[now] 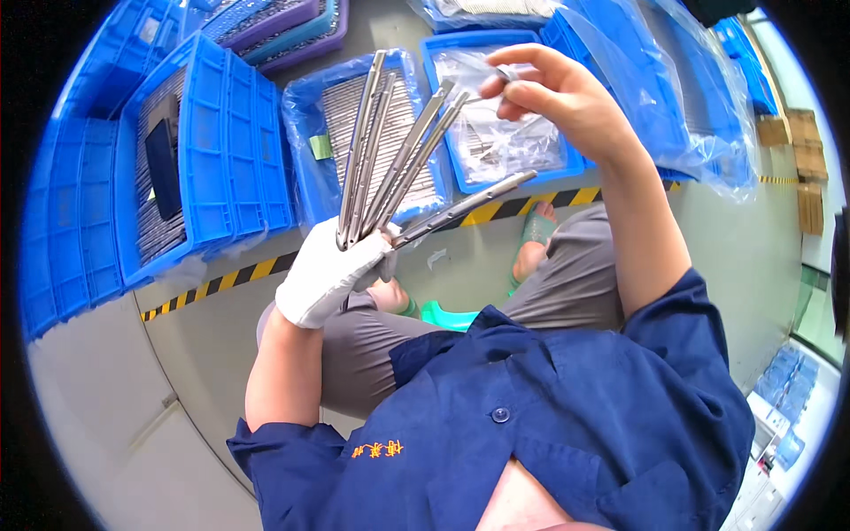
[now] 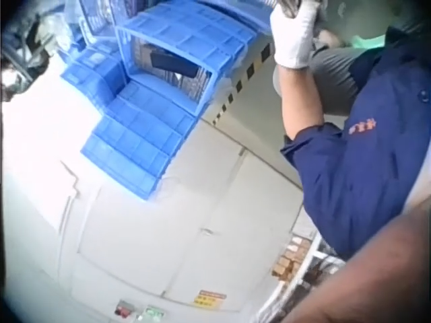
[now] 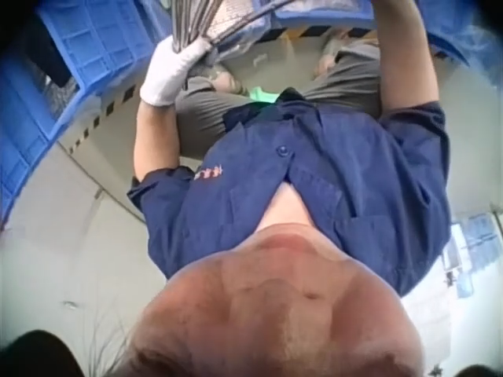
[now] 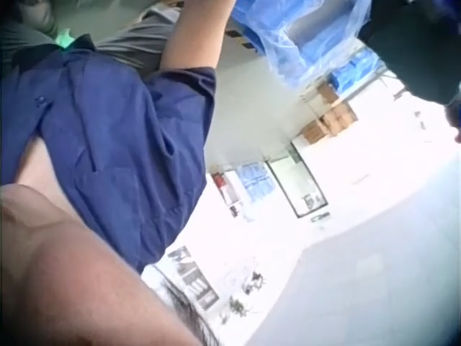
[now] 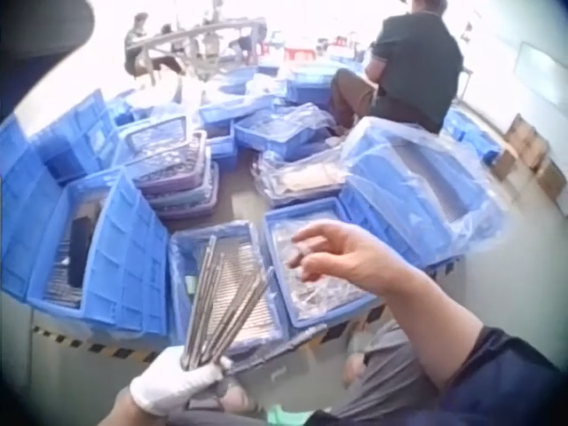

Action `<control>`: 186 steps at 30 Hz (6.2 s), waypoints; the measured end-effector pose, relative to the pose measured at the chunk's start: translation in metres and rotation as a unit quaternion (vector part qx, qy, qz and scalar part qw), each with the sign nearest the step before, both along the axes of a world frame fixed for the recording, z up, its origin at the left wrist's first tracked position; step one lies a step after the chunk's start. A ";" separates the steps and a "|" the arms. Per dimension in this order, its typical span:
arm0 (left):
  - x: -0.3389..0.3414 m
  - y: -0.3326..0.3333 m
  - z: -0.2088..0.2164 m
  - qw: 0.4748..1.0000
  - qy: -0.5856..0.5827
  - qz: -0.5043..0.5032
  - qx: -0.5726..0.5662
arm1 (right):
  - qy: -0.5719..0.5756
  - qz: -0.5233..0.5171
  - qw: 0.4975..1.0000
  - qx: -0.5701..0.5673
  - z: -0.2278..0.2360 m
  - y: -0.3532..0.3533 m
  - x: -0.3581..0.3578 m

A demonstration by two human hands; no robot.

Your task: The recorder is sorting and inspecting metal rods and small circular metal components in a warehouse setting.

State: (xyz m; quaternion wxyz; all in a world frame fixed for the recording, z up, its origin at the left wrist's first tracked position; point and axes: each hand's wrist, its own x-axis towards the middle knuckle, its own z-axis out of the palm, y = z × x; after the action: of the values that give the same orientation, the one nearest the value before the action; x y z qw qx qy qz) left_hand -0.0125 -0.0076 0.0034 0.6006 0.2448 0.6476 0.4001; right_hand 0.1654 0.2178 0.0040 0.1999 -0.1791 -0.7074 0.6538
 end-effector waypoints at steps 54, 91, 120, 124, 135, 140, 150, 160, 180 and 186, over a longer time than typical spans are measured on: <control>0.008 0.010 -0.006 0.995 0.070 -0.040 0.062 | -0.007 -0.030 0.997 -0.078 -0.001 -0.002 0.008; 0.013 0.010 0.001 0.994 -0.052 -0.087 0.036 | 0.051 0.082 0.990 -0.101 0.003 -0.005 0.009; 0.022 0.004 0.005 0.977 -0.118 -0.178 0.015 | -0.030 0.093 0.990 -0.102 -0.005 -0.003 0.004; 0.022 0.008 0.005 0.976 -0.110 -0.189 0.013 | 0.030 0.146 0.968 -0.202 -0.004 -0.004 0.009; 0.023 0.003 -0.001 0.977 -0.118 -0.175 0.019 | 0.023 0.155 0.978 -0.136 -0.003 -0.003 0.010; 0.023 0.003 -0.003 0.976 -0.121 -0.181 0.020 | 0.018 0.127 0.977 -0.172 -0.001 -0.004 0.015; 0.025 0.003 -0.003 0.975 -0.083 -0.206 0.012 | -0.084 0.158 0.981 -0.076 0.013 -0.008 0.015; 0.024 0.005 -0.002 0.972 -0.067 -0.223 -0.014 | 0.049 0.066 0.996 -0.029 0.003 0.012 0.020; 0.033 0.017 -0.003 0.973 0.004 -0.215 -0.079 | -0.041 0.157 0.987 -0.020 0.006 0.003 0.017; 0.031 0.012 -0.011 0.987 -0.130 -0.095 -0.013 | 0.122 -0.038 0.970 -0.207 -0.002 0.043 0.038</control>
State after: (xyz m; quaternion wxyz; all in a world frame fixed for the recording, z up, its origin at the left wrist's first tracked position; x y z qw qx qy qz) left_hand 0.0188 0.0048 -0.0076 0.7182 0.2429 0.5429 0.3612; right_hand 0.2035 0.2607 0.0017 0.2677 -0.1619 -0.5194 0.7952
